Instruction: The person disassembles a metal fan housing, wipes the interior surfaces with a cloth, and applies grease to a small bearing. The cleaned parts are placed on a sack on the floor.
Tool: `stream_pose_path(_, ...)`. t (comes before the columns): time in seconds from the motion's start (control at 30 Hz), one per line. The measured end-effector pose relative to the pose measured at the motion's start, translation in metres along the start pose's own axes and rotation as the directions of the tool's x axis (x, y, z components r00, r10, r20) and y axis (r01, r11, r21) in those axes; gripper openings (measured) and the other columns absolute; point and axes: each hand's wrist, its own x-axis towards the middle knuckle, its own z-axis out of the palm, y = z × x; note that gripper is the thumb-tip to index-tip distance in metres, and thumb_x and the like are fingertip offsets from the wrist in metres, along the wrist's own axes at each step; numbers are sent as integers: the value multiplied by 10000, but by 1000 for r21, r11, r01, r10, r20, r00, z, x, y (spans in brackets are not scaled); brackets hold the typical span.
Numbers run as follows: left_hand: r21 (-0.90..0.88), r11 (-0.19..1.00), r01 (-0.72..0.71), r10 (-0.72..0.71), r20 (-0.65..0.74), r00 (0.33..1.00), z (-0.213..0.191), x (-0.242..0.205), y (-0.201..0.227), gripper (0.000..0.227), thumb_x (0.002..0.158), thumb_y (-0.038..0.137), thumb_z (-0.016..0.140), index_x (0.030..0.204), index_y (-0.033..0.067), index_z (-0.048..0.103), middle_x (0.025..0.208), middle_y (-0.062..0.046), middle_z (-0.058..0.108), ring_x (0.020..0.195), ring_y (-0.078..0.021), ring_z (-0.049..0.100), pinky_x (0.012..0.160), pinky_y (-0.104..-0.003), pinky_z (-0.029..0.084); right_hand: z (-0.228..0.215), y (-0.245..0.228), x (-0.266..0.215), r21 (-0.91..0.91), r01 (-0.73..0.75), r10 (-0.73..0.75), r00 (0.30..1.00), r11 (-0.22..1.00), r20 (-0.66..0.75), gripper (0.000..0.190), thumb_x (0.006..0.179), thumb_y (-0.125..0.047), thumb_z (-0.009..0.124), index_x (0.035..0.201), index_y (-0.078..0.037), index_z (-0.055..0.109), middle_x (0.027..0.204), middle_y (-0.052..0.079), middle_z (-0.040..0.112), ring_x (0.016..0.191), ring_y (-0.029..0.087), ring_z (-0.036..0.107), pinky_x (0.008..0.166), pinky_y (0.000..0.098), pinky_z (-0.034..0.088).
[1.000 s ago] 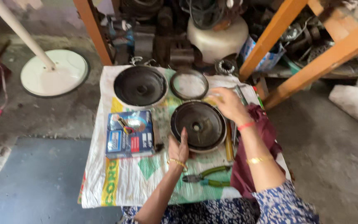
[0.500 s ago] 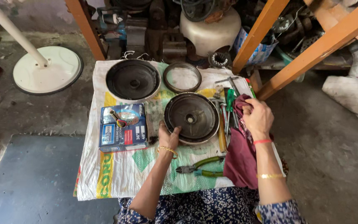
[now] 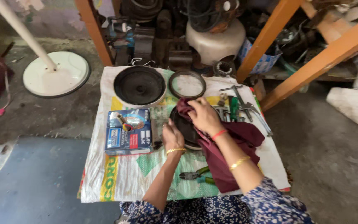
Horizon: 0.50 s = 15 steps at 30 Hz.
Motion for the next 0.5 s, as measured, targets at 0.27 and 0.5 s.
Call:
stream_pose_path(0.27,-45,990,-137,136,-29,990,-6,-1,3,408,1063,324,413,1038,-33,611,909,-361,652,917,-562,610,738,-573,472,60,-4,-15,-123,-136,149,983,983,104,283,860,-225,736,1022,-16,637,1103,191,592,1028,390,610,863,524,493)
stream_pose_path(0.5,-82,986,-142,140,-27,990,-8,-2,4,401,1068,300,417,1023,-36,631,886,-343,660,870,-535,631,704,-538,483,33,-20,-25,278,70,-115,983,958,146,170,758,9,633,927,9,657,955,158,626,905,375,648,750,444,512)
